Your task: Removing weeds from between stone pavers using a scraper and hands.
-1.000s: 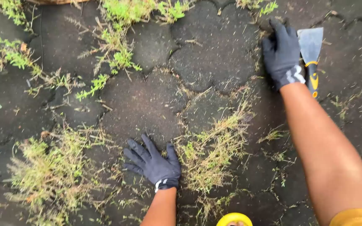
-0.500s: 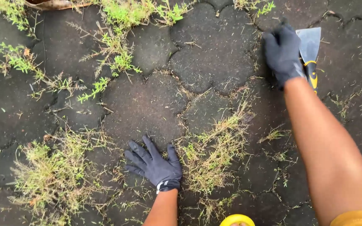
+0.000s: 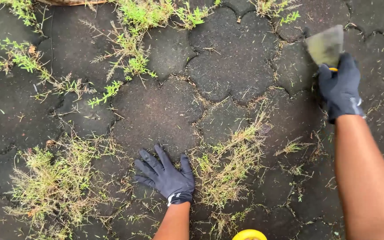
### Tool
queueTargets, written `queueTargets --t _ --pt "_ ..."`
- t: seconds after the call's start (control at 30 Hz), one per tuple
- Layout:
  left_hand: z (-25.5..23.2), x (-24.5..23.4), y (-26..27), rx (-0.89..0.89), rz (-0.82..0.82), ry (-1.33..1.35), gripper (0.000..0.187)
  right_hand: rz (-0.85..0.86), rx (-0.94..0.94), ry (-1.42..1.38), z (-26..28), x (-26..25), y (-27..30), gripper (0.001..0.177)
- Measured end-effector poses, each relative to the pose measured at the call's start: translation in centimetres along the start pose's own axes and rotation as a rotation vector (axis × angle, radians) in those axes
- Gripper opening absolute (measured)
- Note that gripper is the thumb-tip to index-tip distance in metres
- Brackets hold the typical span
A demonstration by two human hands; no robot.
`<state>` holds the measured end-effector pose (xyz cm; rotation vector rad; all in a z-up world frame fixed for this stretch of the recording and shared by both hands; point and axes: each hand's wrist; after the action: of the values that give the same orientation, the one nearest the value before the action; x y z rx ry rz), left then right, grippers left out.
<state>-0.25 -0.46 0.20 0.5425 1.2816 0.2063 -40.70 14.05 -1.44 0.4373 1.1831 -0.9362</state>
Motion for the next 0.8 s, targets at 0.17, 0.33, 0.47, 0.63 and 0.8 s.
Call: queueTargets --t 0.17,0.33,0.47,0.63,0.8 --pt "0.1 0.4 0.0 0.018 -0.068 -0.046 0.068 0.434 0.336 0.166 14.1 -4.5 -3.1 0.032" --pt "0.3 0.3 0.1 0.024 -0.075 -0.056 0.068 0.412 0.333 0.341 16.0 -3.3 -3.4 0.032" --pt "0.4 0.8 0.1 0.037 -0.109 -0.011 0.068 0.43 0.189 0.345 14.4 -2.3 -3.3 0.031" --pt "0.1 1.0 0.3 0.027 -0.162 0.002 0.07 0.627 -0.018 0.411 11.9 -3.6 -3.7 0.036" --pt "0.6 1.5 0.1 0.022 -0.157 -0.156 0.069 0.53 0.086 0.457 13.9 -4.5 -4.0 0.046"
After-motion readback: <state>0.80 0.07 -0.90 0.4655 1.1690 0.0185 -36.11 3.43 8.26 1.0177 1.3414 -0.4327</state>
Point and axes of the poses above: each hand's wrist, its own y-axis away from the middle knuckle, its own x-axis out of the palm, z = x × y, and after that the axes turned 14 degrees about -y, right-handed
